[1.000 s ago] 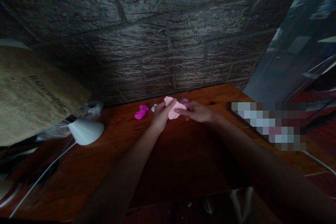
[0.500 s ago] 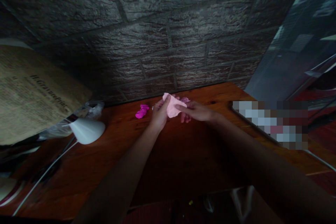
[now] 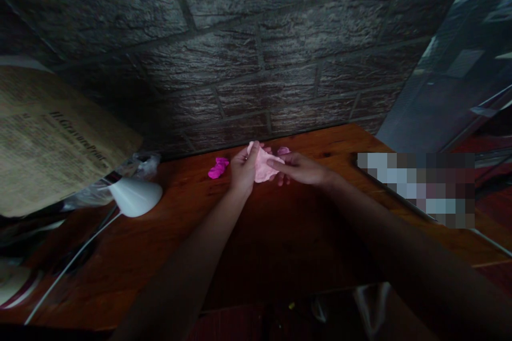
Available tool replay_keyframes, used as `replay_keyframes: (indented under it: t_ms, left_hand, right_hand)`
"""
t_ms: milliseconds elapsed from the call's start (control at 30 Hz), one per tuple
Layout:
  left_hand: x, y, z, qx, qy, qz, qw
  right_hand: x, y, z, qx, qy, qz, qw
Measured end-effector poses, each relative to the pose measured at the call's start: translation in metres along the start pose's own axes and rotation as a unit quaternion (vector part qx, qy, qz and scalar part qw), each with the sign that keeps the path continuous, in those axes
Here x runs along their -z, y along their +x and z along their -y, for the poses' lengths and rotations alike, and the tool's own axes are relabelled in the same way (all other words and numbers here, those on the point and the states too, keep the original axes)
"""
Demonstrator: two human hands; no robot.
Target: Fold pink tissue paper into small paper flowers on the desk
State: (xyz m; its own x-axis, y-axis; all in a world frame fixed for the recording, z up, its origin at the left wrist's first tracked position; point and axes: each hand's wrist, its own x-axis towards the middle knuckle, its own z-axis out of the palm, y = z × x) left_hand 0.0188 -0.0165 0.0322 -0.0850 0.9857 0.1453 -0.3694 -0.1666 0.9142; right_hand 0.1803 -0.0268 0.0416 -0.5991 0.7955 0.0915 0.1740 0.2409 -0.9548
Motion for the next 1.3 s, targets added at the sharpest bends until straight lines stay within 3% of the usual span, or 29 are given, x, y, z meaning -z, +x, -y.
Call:
replay_keyframes:
  t_ms: [133, 300, 433, 633, 900, 1100, 1300]
  left_hand:
    - [-0.002, 0.000, 0.000, 0.013, -0.010, -0.007, 1.000]
    - [-0.001, 0.001, 0.001, 0.055, -0.027, 0.051, 0.997]
    - [0.001, 0.001, 0.002, 0.048, -0.023, 0.073, 0.996]
    - [0.000, 0.002, 0.005, 0.032, -0.031, 0.066, 0.997]
    - [0.000, 0.003, 0.005, 0.073, -0.068, 0.087, 0.991]
    - [0.005, 0.003, 0.010, 0.071, -0.013, 0.075, 0.995]
    - [-0.001, -0.003, 0.002, 0.030, -0.001, 0.088, 0.996]
  right_hand:
    - [0.000, 0.002, -0.003, -0.002, -0.002, -0.009, 1.000]
    - [0.002, 0.004, -0.006, -0.016, -0.003, -0.044, 0.999]
    - [0.002, 0.003, -0.004, -0.015, 0.016, -0.081, 0.996]
    - [0.002, 0.005, -0.004, 0.011, 0.020, -0.107, 0.994]
    - [0.003, 0.006, -0.003, 0.004, 0.045, -0.146, 0.988]
    - [0.002, 0.005, -0.006, -0.021, 0.058, -0.095, 0.994]
    - [0.003, 0.004, -0.003, 0.043, 0.043, -0.089, 0.994]
